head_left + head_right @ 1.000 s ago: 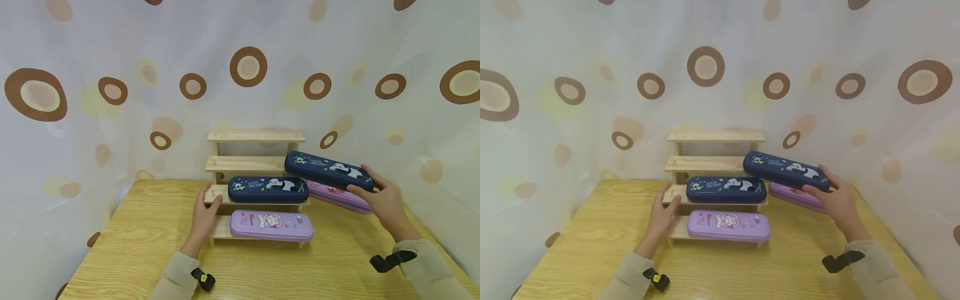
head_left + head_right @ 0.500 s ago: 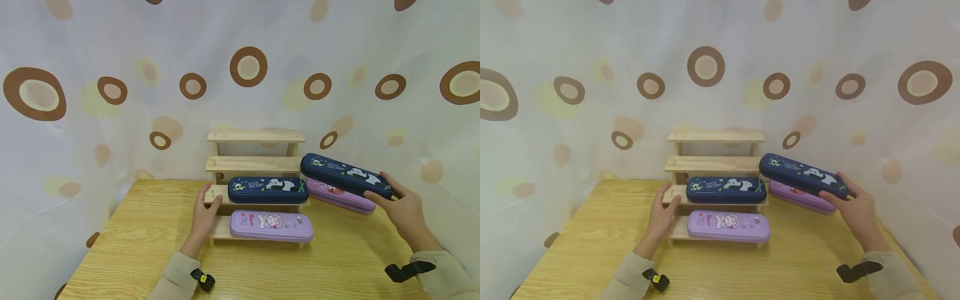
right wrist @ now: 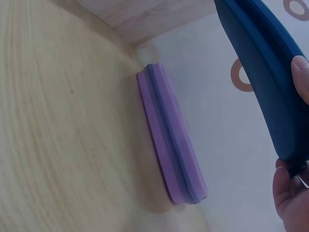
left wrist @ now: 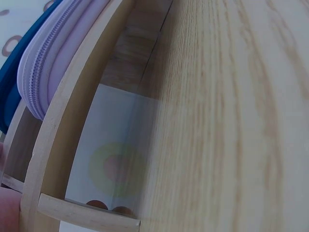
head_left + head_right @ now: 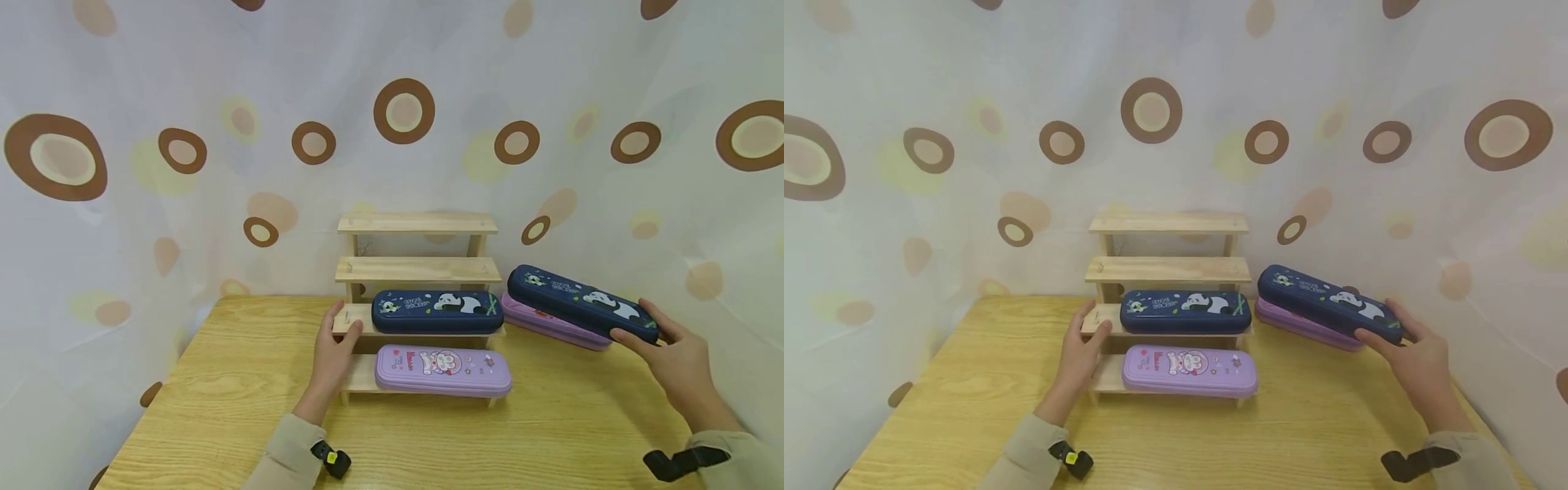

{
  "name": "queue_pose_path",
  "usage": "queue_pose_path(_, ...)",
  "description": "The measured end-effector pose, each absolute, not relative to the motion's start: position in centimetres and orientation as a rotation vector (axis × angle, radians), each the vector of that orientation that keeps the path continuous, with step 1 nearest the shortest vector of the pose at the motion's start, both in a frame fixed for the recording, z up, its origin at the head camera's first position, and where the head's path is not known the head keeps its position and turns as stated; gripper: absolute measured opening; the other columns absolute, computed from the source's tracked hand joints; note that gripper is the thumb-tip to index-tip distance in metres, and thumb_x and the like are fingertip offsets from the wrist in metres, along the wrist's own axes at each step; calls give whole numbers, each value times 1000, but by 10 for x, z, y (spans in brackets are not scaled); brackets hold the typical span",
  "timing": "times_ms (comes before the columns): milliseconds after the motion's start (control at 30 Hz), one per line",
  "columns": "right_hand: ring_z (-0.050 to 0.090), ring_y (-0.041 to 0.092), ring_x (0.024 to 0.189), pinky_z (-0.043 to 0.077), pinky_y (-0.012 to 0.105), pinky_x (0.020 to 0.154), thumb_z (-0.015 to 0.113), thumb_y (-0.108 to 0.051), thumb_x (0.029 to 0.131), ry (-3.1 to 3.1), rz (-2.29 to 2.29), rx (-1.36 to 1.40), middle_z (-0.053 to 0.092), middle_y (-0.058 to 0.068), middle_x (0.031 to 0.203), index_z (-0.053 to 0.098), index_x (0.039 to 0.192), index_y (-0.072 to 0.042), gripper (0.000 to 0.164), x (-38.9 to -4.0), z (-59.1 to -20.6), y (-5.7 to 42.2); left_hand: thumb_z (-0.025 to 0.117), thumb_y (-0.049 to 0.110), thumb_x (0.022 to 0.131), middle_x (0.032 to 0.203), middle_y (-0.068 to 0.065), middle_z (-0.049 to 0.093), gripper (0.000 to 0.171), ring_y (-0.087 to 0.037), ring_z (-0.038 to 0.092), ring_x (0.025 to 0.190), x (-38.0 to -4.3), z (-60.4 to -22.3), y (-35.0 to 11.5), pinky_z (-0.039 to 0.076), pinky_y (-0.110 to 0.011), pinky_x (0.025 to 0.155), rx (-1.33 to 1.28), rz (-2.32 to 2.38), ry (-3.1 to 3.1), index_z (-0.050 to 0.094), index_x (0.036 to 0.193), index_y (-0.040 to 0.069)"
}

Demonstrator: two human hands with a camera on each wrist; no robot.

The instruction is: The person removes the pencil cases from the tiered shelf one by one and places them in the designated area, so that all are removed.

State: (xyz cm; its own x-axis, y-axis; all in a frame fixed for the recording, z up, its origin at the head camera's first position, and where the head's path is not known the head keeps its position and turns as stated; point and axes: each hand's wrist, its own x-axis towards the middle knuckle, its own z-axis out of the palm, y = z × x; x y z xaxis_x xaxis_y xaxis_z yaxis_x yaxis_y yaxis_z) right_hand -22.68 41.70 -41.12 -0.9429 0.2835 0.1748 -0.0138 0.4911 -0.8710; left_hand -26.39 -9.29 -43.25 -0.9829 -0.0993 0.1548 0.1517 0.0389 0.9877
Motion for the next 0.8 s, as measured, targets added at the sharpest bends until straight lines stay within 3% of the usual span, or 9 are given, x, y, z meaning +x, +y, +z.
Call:
queue_pose_path(133,23,29,144,43,1,72,71,-36,91,-2483,1408,-268,13,24,159,25,152,-43,77,-226,-422,420,58,16,100,156,-16,31,58,-32,28,143,-264,-433,-93,24,-47,116,-66,-2063,-2126,33,153,9)
queue_pose_path(333,26,26,140,42,2,71,73,-35,90,-2508,1369,-256,16,26,157,25,153,-38,79,-225,-436,424,58,16,101,157,-15,30,60,-31,26,144,-264,-433,-94,24,-47,116,-82,-2063,-2129,31,153,7)
queue_pose_path(800,32,48,123,37,4,63,75,-43,87,-2639,1213,-239,26,38,149,25,155,-28,85,-223,-458,429,58,17,100,157,-14,30,58,-31,24,145,-262,-431,-93,22,-49,117,-55,-2043,-2137,34,153,8)
